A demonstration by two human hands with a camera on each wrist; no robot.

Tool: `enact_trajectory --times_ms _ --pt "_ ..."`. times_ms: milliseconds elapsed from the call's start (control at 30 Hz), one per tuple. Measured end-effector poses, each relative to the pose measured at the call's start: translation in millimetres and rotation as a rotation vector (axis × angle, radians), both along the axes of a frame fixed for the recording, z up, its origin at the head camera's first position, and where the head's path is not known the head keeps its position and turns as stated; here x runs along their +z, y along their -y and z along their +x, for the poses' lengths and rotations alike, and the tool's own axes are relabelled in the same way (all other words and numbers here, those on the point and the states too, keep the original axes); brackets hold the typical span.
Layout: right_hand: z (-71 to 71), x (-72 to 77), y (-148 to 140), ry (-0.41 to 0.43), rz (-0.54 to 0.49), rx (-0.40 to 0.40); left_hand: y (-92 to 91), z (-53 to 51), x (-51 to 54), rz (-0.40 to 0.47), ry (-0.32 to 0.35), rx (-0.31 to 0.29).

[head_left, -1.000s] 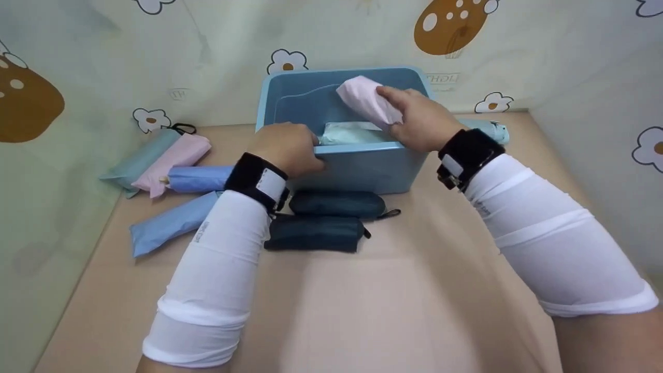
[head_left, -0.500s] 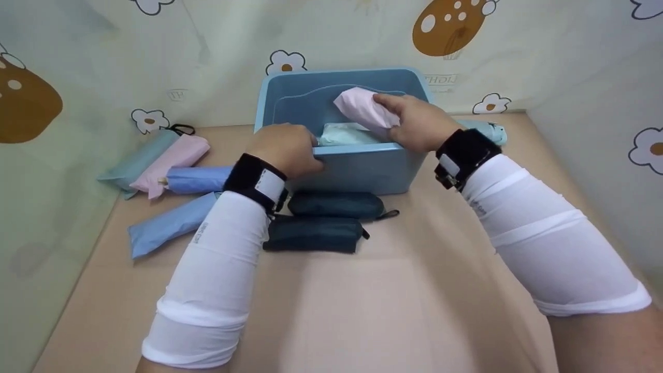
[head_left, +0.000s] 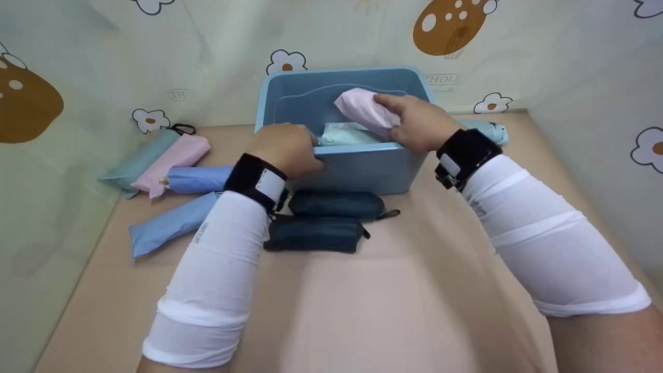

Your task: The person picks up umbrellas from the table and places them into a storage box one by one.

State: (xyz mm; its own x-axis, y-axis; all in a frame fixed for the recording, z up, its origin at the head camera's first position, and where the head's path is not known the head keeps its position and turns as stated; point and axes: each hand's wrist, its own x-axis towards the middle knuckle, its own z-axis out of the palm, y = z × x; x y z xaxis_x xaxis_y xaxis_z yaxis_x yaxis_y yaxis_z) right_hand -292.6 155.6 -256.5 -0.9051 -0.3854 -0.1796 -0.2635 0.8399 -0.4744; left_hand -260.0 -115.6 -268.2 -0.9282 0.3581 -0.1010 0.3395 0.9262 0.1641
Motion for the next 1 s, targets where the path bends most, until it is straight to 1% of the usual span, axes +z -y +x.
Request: enact_trajectory --times_ms 400,667,1000 --pt "-0.2 -0.9 0.4 -0.001 0.004 -0.002 0.4 -0.5 -2.1 0.001 -0.008 -0.002" --pt "0.3 -1.3 1.1 -0.008 0.015 -0.01 -0.4 0.2 -2.3 -0.005 -0.033 -0.003" --pt "-1.2 -2.0 1.4 -0.01 0.023 -0.014 0.2 -0.4 -2.9 0.007 -0.037 -0.011"
